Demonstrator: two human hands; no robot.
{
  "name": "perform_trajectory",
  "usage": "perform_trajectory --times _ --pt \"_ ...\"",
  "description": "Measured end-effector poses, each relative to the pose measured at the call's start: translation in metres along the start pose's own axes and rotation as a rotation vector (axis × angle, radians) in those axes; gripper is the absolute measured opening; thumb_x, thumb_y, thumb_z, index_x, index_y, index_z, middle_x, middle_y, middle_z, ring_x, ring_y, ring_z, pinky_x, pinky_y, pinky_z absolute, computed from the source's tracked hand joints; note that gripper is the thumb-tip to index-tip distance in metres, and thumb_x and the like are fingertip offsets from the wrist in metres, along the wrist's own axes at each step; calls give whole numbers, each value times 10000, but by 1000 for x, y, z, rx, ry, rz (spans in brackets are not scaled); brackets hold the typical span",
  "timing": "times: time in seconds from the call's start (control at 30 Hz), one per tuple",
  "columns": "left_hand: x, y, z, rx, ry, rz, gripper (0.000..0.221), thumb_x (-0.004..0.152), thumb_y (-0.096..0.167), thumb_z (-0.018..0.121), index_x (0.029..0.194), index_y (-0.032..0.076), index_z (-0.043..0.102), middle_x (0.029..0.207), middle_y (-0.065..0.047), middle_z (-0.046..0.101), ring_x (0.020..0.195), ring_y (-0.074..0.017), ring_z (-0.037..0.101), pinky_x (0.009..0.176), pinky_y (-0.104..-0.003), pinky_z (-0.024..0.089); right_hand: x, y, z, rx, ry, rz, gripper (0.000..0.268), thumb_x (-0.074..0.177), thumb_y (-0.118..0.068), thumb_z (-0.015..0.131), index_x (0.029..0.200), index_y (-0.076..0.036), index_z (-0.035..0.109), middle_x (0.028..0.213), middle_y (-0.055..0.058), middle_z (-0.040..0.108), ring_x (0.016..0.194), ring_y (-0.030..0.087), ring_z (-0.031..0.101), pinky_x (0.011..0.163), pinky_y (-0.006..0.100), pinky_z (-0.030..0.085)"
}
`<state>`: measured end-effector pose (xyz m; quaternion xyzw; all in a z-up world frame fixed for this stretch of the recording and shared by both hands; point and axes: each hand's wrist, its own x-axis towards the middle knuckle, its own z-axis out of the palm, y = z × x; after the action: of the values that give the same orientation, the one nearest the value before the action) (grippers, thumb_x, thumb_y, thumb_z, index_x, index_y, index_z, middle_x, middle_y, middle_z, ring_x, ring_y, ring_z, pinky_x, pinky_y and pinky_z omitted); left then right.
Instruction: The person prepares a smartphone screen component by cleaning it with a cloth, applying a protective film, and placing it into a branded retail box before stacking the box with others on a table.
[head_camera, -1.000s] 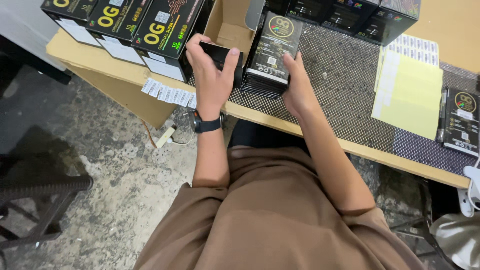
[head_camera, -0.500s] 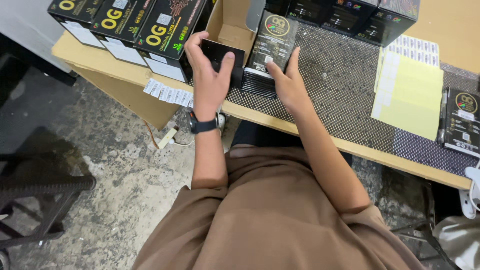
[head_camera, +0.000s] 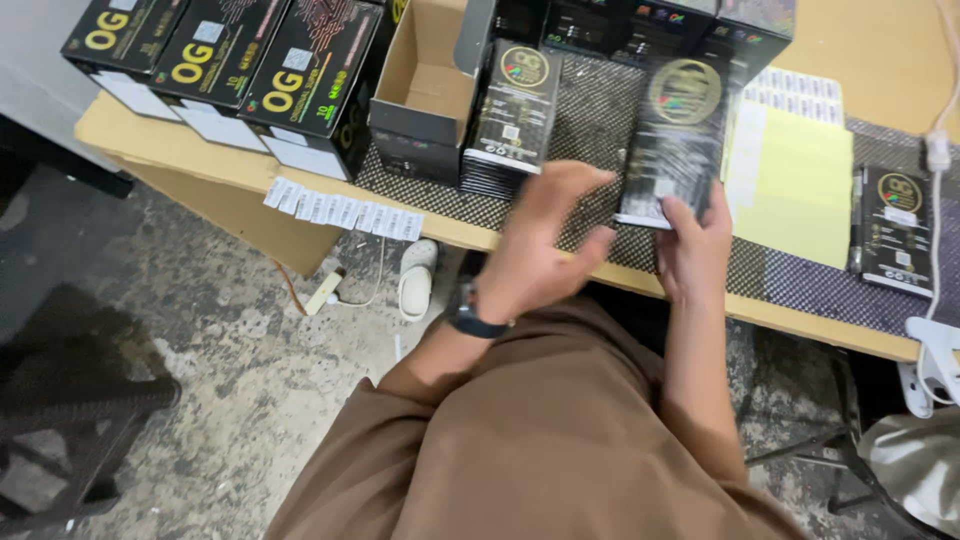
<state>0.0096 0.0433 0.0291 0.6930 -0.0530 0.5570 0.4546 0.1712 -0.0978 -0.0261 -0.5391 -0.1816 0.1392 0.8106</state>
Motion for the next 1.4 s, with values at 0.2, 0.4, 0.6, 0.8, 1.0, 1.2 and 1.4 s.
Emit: perform_trajectory --times 0.2,0.4,0.6,0.8,1.0,1.2,1.4 --pt "-30 -34 69 238 -538 -151 1027 793 291 712 1642 25 200 1642 -321 171 1450 -565 317 1027 -722 452 -21 18 -39 -3 21 -234 504 905 9 760 1300 -155 494 1221 19 678 1099 148 687 943 324 592" --pt "-34 -40 71 381 -446 -117 1218 626 389 778 1640 28 206 1600 -226 325 1355 -409 426 1102 -535 402 -13 32 -59 -146 -185 -216 705 901 18 699 1460 -162 308 1350 85 614 1170 143 614 978 344 535" --pt "-27 -37 61 270 -536 -134 1223 692 453 763 1666 60 137 1612 -206 276 1304 -387 420 1094 -510 356 -10 43 -81 -131 -280 -134 751 912 -56 720 1486 -150 246 1262 153 583 992 244 622 764 417 591" --pt "-40 -72 53 328 -601 -39 1269 573 321 767 1678 141 170 1633 -105 297 1353 -358 365 1147 -469 300 -3 46 -113 -285 -80 -234 577 888 -42 761 1383 -95 471 959 29 613 776 119 661 563 273 512" --pt "-32 -63 39 218 -662 -123 1137 645 75 592 1693 196 169 1584 -80 380 1281 -349 329 1083 -444 266 -15 4 -110 72 -29 -291 278 1025 -1 576 1251 -113 458 1085 191 700 780 266 743 638 352 664" --pt "-45 -82 44 321 -709 -96 1196 597 218 670 1683 200 170 1527 -63 368 1296 -343 318 1072 -497 277 -22 -13 -111 149 61 -63 87 1116 -118 446 1123 -60 511 962 237 727 667 369 747 490 443 657" --pt "-41 -78 39 217 -618 -100 1073 713 282 873 1628 181 323 1418 -64 441 1256 -338 355 1112 -500 308 -18 -3 -135 -27 -7 -19 99 1078 -45 521 1113 28 578 1018 292 707 756 392 748 531 467 668"
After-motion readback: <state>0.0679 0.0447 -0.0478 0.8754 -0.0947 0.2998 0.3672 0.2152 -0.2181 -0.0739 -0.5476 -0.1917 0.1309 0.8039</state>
